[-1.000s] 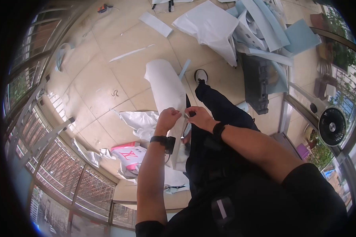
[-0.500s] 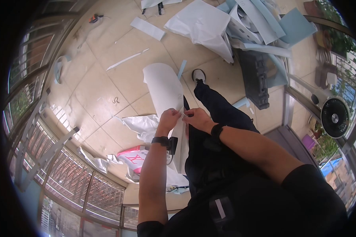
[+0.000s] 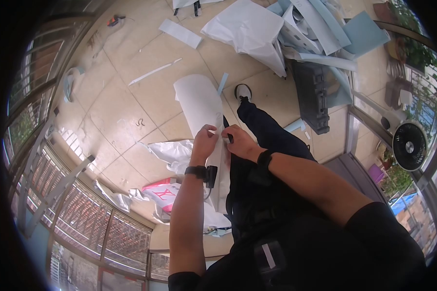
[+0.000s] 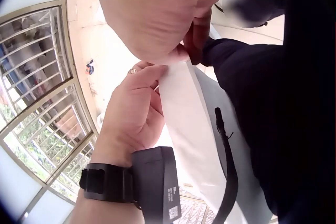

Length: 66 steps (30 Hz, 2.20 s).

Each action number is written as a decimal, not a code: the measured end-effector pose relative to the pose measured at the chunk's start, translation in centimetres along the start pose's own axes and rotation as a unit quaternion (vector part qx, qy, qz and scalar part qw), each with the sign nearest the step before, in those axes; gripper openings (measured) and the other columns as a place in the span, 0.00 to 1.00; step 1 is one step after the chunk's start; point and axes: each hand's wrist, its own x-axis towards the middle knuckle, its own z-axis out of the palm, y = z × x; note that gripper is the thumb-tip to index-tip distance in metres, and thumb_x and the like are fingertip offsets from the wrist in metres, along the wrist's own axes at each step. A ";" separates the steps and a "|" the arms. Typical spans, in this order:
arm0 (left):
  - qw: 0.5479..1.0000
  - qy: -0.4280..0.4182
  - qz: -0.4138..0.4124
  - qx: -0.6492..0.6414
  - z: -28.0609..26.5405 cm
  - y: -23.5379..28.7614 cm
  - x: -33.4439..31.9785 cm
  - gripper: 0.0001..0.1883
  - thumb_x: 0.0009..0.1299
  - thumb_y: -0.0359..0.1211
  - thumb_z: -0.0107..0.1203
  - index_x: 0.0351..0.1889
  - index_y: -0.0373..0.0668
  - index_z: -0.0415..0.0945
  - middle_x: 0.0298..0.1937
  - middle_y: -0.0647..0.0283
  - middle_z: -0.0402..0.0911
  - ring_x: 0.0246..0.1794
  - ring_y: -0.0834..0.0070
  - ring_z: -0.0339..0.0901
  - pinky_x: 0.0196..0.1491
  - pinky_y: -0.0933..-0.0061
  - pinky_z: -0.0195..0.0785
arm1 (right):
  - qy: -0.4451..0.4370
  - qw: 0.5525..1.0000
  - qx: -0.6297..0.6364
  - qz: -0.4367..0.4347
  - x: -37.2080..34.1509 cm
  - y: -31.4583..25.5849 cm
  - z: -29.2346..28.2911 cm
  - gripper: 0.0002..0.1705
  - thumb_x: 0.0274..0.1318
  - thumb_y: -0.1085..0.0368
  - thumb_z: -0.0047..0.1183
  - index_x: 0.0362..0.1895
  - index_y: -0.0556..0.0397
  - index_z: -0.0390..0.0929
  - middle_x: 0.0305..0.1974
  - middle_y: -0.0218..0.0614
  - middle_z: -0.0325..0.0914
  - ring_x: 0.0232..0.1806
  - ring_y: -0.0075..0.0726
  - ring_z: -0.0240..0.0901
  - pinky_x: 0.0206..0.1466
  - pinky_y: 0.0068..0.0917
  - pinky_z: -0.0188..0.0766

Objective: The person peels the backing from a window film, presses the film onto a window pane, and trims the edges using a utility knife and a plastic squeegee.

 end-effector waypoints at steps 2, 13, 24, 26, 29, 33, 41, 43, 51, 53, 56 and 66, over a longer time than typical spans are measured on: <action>0.997 -0.069 -0.010 -0.014 -0.6 1.6 0.3 0.14 0.66 0.37 0.60 0.40 0.33 0.82 0.35 0.50 0.86 0.37 0.62 0.84 0.43 0.64 0.75 | -0.013 1.000 0.006 -0.025 0.4 -0.1 -0.3 0.26 0.45 0.75 0.57 0.54 0.56 0.77 0.56 0.48 0.74 0.58 0.50 0.73 0.63 0.32 0.69; 0.999 -0.007 -0.013 0.043 1.2 -2.0 1.1 0.15 0.66 0.37 0.60 0.40 0.32 0.82 0.37 0.47 0.85 0.41 0.55 0.84 0.46 0.61 0.75 | -0.045 0.995 0.013 0.083 -0.4 -0.2 -1.2 0.29 0.48 0.69 0.60 0.59 0.58 0.78 0.47 0.44 0.80 0.42 0.37 0.80 0.49 0.28 0.75; 0.994 -0.097 0.025 -0.044 1.3 -0.3 0.8 0.18 0.69 0.39 0.58 0.45 0.31 0.81 0.39 0.47 0.85 0.41 0.60 0.84 0.46 0.63 0.74 | 0.000 0.996 0.031 0.079 2.4 0.5 -2.1 0.17 0.46 0.67 0.61 0.44 0.58 0.82 0.35 0.41 0.83 0.32 0.34 0.80 0.40 0.29 0.77; 0.993 -0.120 0.011 -0.006 0.7 1.5 0.2 0.18 0.70 0.40 0.57 0.45 0.31 0.81 0.39 0.47 0.86 0.40 0.60 0.84 0.46 0.63 0.73 | 0.035 0.999 0.007 0.013 2.5 0.3 -2.1 0.16 0.46 0.69 0.60 0.43 0.58 0.82 0.33 0.40 0.83 0.30 0.33 0.80 0.39 0.29 0.77; 0.995 -0.098 0.005 -0.002 0.7 1.2 0.3 0.19 0.70 0.40 0.57 0.43 0.30 0.81 0.37 0.48 0.86 0.39 0.60 0.84 0.45 0.63 0.73 | -0.019 0.996 0.035 0.081 2.6 -0.5 -2.7 0.18 0.46 0.71 0.57 0.45 0.57 0.83 0.34 0.41 0.83 0.32 0.32 0.80 0.38 0.28 0.77; 0.996 -0.060 -0.015 -0.061 1.3 -1.9 0.8 0.19 0.70 0.41 0.57 0.42 0.30 0.82 0.35 0.49 0.86 0.38 0.61 0.84 0.44 0.64 0.73 | -0.023 0.995 0.045 0.084 2.5 0.1 -2.6 0.20 0.46 0.72 0.58 0.48 0.56 0.83 0.34 0.39 0.83 0.33 0.30 0.79 0.38 0.27 0.76; 0.996 -0.039 -0.070 -0.046 0.1 -1.5 0.3 0.19 0.70 0.42 0.58 0.41 0.32 0.83 0.31 0.52 0.85 0.33 0.68 0.82 0.40 0.66 0.73 | -0.037 0.991 0.066 0.110 2.1 -0.9 -2.5 0.20 0.42 0.71 0.60 0.46 0.58 0.84 0.42 0.52 0.83 0.46 0.51 0.80 0.53 0.34 0.75; 0.994 -0.039 -0.090 -0.057 0.1 -1.6 0.4 0.19 0.70 0.42 0.58 0.41 0.31 0.83 0.32 0.51 0.85 0.34 0.66 0.83 0.41 0.66 0.73 | -0.022 0.992 0.063 0.108 2.3 -0.6 -2.2 0.20 0.42 0.71 0.61 0.45 0.58 0.84 0.42 0.52 0.83 0.46 0.51 0.80 0.53 0.34 0.75; 1.000 -0.020 -0.017 0.011 0.6 0.5 0.5 0.18 0.67 0.41 0.59 0.43 0.34 0.83 0.36 0.50 0.86 0.39 0.57 0.84 0.45 0.62 0.74 | -0.053 0.990 0.055 0.119 1.9 -1.5 -3.3 0.29 0.43 0.70 0.60 0.56 0.58 0.79 0.48 0.51 0.81 0.50 0.50 0.79 0.55 0.34 0.74; 0.997 -0.019 0.050 0.049 1.1 0.4 1.0 0.18 0.67 0.41 0.59 0.43 0.34 0.82 0.36 0.50 0.86 0.39 0.56 0.84 0.46 0.61 0.74 | -0.065 0.988 0.059 0.124 2.1 -1.5 -3.4 0.31 0.43 0.70 0.61 0.58 0.57 0.77 0.49 0.51 0.81 0.50 0.50 0.79 0.56 0.34 0.74; 0.995 -0.038 0.033 0.085 1.1 0.5 1.7 0.18 0.67 0.41 0.59 0.42 0.34 0.82 0.36 0.49 0.85 0.39 0.55 0.83 0.46 0.61 0.74 | -0.057 0.992 0.042 0.105 2.5 -1.0 -3.4 0.32 0.43 0.69 0.61 0.59 0.57 0.77 0.49 0.50 0.81 0.50 0.50 0.79 0.55 0.34 0.74; 0.999 -0.015 -0.032 0.000 -0.2 0.0 1.7 0.16 0.68 0.40 0.58 0.40 0.34 0.82 0.34 0.51 0.85 0.38 0.56 0.84 0.45 0.61 0.73 | -0.057 0.988 0.073 0.126 1.9 -2.2 -3.1 0.28 0.42 0.67 0.64 0.54 0.56 0.80 0.47 0.50 0.80 0.49 0.50 0.78 0.54 0.34 0.73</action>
